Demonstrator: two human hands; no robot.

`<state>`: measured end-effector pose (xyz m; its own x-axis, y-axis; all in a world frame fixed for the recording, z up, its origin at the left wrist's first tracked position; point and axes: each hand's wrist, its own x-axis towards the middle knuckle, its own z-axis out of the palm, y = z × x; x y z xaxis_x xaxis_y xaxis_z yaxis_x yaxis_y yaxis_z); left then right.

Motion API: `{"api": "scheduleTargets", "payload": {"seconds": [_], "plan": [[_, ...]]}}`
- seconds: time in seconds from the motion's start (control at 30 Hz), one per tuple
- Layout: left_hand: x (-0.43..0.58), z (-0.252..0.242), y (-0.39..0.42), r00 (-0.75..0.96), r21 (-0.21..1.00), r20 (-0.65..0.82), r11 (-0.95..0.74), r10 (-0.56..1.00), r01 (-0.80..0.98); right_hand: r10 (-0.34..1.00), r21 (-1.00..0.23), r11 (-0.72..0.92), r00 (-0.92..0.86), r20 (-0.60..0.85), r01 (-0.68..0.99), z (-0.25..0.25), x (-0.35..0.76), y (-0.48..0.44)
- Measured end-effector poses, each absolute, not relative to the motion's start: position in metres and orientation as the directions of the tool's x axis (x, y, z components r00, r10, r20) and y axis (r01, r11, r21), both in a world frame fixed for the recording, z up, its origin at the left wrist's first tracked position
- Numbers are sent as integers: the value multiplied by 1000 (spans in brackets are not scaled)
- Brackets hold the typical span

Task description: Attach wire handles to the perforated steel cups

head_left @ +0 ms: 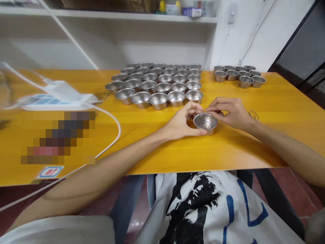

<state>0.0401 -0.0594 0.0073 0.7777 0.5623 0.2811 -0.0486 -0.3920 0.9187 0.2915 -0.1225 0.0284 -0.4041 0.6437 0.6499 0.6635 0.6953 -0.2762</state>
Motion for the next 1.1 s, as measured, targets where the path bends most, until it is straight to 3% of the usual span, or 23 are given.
{"api": "scheduleTargets", "payload": {"seconds": [0.27,0.6,1.1], "plan": [[39,4,-53,817,942,289,-301,499,-150,661,-316,674,-356,660,668,40,291,-129],[38,10,-59,806,940,294,-309,513,-146,710,-367,636,-330,622,678,45,295,-131],[40,0,-53,768,887,405,-418,496,-198,485,-137,763,-418,768,632,35,293,-125]]}}
